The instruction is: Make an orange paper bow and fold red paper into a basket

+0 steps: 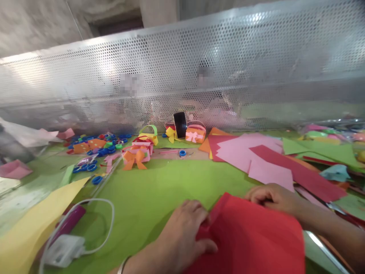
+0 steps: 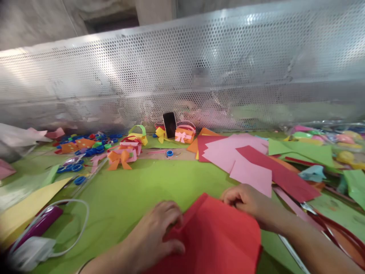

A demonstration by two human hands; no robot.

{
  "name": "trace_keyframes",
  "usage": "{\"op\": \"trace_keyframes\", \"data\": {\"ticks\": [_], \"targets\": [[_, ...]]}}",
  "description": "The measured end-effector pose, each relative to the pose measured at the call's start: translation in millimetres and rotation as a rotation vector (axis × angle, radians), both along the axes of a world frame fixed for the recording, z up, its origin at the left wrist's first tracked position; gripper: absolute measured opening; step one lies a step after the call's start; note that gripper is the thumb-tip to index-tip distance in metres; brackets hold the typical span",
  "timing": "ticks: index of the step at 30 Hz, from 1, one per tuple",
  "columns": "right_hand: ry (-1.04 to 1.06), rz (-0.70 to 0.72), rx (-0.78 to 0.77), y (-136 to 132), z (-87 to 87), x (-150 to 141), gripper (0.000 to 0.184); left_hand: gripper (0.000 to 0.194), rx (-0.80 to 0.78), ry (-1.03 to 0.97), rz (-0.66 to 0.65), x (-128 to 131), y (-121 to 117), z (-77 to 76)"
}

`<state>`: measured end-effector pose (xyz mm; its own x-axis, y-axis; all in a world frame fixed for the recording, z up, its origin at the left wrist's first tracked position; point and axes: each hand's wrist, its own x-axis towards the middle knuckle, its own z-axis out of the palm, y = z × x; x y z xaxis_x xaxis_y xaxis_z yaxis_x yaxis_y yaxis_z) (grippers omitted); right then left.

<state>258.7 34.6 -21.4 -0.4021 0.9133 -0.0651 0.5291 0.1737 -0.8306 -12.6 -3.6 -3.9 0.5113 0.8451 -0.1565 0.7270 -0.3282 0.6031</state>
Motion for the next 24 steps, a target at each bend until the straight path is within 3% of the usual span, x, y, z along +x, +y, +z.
{"op": "trace_keyframes", "data": {"ticks": [4,7,9,12,15,17,20,24], "targets": [[0.107,-0.207,-0.09,3,6.3,-6,0.019,0.054,-0.133,-0.13,0.173,2,3,-8.7],[0.146,-0.264,-0.118,-2,5.3,-17,0.044,0.061,-0.286,-0.321,0.266,3,8,-11.8],[0.103,-0.219,-0.141,-7,3.0,-25,0.053,0.057,-0.368,-0.434,0.314,4,9,-10.7],[0.143,-0.085,-0.247,-15,2.3,-33,0.033,0.051,-0.444,-0.515,0.314,2,10,-5.0],[0.273,-0.028,-0.341,-21,5.9,-37,0.023,0.03,-0.577,-0.474,0.201,-3,12,1.3],[0.325,-0.066,-0.352,-24,9.0,-39,0.026,0.017,-0.615,-0.448,0.169,-6,14,4.4],[0.362,-0.121,-0.399,-26,12.8,-41,0.038,0.017,-0.571,-0.484,0.254,-7,17,7.7],[0.365,-0.073,-0.555,-29,15.3,-44,0.047,0.017,-0.535,-0.544,0.33,-8,21,9.9]]}}
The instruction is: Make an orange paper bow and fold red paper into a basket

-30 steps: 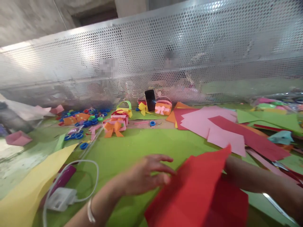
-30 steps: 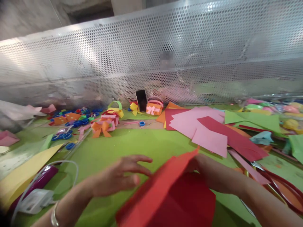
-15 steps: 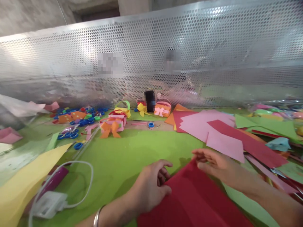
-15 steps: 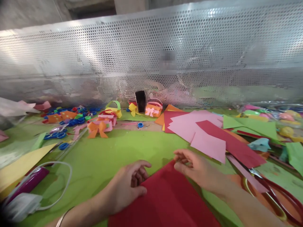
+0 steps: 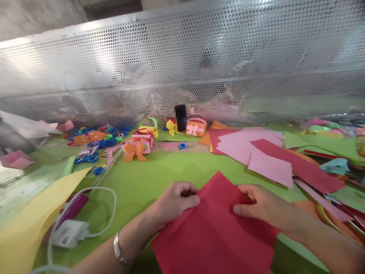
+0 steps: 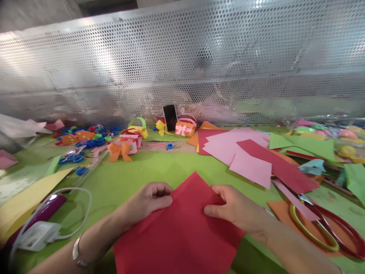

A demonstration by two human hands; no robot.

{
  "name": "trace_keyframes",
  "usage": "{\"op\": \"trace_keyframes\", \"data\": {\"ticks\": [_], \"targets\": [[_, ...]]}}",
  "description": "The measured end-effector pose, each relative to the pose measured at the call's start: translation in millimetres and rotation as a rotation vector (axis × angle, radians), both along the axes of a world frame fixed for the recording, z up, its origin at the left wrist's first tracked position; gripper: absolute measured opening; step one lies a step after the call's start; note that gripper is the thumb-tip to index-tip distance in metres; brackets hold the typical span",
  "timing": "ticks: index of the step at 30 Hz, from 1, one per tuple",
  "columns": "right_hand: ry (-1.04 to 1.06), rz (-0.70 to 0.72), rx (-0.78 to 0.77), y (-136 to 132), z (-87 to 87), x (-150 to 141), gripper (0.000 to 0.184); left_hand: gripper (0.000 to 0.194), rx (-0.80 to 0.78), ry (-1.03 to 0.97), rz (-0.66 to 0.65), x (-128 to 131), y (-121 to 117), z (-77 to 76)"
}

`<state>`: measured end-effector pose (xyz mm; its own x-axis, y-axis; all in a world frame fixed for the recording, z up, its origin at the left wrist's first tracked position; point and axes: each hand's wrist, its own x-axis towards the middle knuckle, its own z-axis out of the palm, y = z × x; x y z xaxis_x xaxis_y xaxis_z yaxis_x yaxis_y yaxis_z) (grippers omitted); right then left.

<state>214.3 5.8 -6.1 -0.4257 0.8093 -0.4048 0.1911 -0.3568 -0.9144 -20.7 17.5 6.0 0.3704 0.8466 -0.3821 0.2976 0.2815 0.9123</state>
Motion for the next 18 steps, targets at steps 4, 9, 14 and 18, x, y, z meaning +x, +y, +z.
{"op": "trace_keyframes", "data": {"ticks": [4,9,14,18], "targets": [[0.075,-0.003,-0.046,-4,-1.0,-6,0.046,0.02,0.059,0.033,-0.086,0,2,-1.8],[-0.119,-0.026,0.127,-4,-9.0,-8,0.048,0.02,0.13,0.085,-0.043,0,4,-7.0],[-0.274,-0.001,0.283,2,-17.7,-1,0.064,0.024,0.17,0.142,-0.073,-1,9,-12.8],[-0.283,0.09,0.297,2,-13.9,2,0.066,0.03,0.167,0.146,-0.129,-2,8,-15.5]]}}
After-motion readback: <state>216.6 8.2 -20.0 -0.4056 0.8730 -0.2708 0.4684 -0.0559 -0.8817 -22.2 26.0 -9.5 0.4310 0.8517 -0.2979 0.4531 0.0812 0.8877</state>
